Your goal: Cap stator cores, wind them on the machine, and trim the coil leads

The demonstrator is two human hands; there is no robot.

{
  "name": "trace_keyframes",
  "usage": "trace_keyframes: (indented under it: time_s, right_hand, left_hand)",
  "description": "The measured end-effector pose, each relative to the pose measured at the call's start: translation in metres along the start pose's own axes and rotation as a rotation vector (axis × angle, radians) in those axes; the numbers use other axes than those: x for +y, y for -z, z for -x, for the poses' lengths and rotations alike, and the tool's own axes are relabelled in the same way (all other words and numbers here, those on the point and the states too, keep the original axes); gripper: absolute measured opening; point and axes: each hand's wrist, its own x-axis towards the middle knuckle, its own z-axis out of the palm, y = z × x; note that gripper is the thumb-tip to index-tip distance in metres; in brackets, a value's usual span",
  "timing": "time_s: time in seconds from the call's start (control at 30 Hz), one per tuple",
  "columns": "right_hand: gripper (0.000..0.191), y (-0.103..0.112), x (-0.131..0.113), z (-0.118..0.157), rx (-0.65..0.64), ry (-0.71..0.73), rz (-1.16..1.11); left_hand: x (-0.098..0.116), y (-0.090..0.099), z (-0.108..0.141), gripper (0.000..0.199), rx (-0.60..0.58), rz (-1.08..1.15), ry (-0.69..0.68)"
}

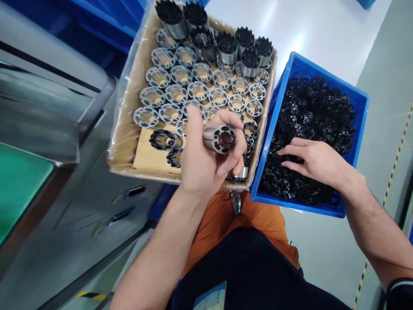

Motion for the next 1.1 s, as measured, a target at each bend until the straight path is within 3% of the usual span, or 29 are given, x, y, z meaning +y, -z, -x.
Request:
trace_keyframes:
  time_s: [0.2, 0.27, 0.37, 0.53, 0.67, 0.73, 0.8, 0.9, 1.0, 1.1]
  right_hand:
    - [0.012, 0.001, 0.003, 0.004, 0.092, -0.086, -0.008]
    - [0.006, 0.000, 0.004, 0.005, 0.077, -0.087, -0.013]
    - [0.016, 0.000, 0.002, 0.005, 0.044, -0.064, -0.021]
    - [0.012, -0.006, -0.002, -0.001, 0.097, -0.088, -0.002]
    - [0.015, -0.006, -0.001, -0.003, 0.109, -0.041, 0.043]
    - [0.011, 0.000, -0.002, 0.000, 0.215, 0.004, -0.060]
    - [0.007, 0.008, -0.009, 0.002, 0.411, 0.031, -0.229]
    - [0.009, 0.016, -0.030, -0.002, 0.673, 0.052, -0.466]
    - [0.011, 0.014, -0.055, -0.017, 0.728, 0.103, -0.646]
    - [0.010, 0.005, -0.067, -0.034, 0.732, 0.136, -0.727]
  left_hand:
    - [-0.009, -0.006, -0.003, 0.076, 0.014, 0.013, -0.083]
    - [-0.011, -0.008, -0.002, 0.075, 0.036, -0.017, -0.071]
    - [-0.011, -0.009, -0.001, 0.073, 0.061, -0.055, -0.050]
    - [-0.008, -0.008, 0.000, 0.069, 0.053, -0.061, -0.041]
    - [0.001, -0.009, 0.005, 0.056, 0.042, -0.076, 0.037]
    - [0.001, -0.012, 0.009, 0.055, 0.049, -0.084, 0.052]
    - [-0.004, -0.015, 0.013, 0.051, 0.061, -0.128, 0.024]
    - [-0.016, -0.017, 0.017, 0.051, 0.044, -0.213, -0.103]
    - [-0.026, -0.016, 0.018, 0.054, 0.021, -0.270, -0.200]
    - [-0.027, -0.013, 0.018, 0.045, 0.053, -0.305, -0.228]
